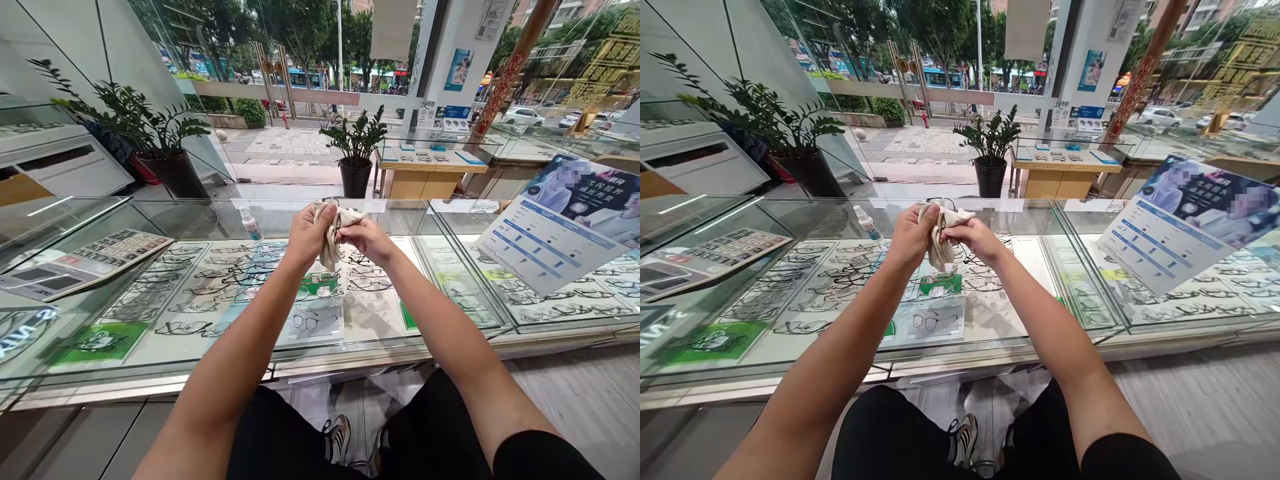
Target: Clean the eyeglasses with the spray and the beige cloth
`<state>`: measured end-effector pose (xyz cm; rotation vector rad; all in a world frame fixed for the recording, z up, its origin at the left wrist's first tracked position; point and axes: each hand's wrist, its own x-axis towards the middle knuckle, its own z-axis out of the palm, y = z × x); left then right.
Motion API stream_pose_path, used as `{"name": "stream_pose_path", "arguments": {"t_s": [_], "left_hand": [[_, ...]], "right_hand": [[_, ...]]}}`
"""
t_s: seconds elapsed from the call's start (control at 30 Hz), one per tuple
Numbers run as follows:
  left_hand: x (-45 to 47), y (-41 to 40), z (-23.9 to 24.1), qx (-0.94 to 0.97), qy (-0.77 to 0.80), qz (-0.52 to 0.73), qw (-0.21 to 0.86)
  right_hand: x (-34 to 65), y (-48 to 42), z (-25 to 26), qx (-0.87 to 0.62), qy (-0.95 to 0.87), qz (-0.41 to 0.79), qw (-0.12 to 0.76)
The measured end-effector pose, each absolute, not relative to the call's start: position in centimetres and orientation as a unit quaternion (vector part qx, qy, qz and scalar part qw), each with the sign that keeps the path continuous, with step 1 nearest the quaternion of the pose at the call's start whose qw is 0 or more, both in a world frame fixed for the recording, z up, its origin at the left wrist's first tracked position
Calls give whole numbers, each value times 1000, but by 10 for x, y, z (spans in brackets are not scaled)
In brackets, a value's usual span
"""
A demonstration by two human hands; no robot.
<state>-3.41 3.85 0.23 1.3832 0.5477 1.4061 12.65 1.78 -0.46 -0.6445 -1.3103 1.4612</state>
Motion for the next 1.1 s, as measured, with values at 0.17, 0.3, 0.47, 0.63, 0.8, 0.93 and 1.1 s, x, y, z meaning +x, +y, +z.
{"name": "stream_pose_path", "arguments": {"t_s": [0.17, 0.3, 0.47, 0.63, 0.8, 0.93, 1.1], "left_hand": [[-38, 41, 7, 602, 212, 556, 532], [-41, 39, 12, 591, 196, 541, 565], [-39, 36, 11, 573, 211, 553, 567], [-35, 37, 4, 554, 242, 593, 532], [-34, 39, 7, 534, 267, 612, 518], [-38, 46, 14, 467, 290, 662, 509], [-45, 49, 23, 466, 269, 698, 472]], "right_hand": [[133, 19, -2, -269, -556, 591, 518], [141, 22, 0, -268, -538, 593, 535], [131, 19, -4, -245, -498, 639, 532], [119, 14, -10, -250, -510, 635, 524], [127, 13, -5, -247, -536, 611, 528], [145, 16, 6, -230, -513, 598, 571], [166, 19, 14, -215, -490, 581, 614]]}}
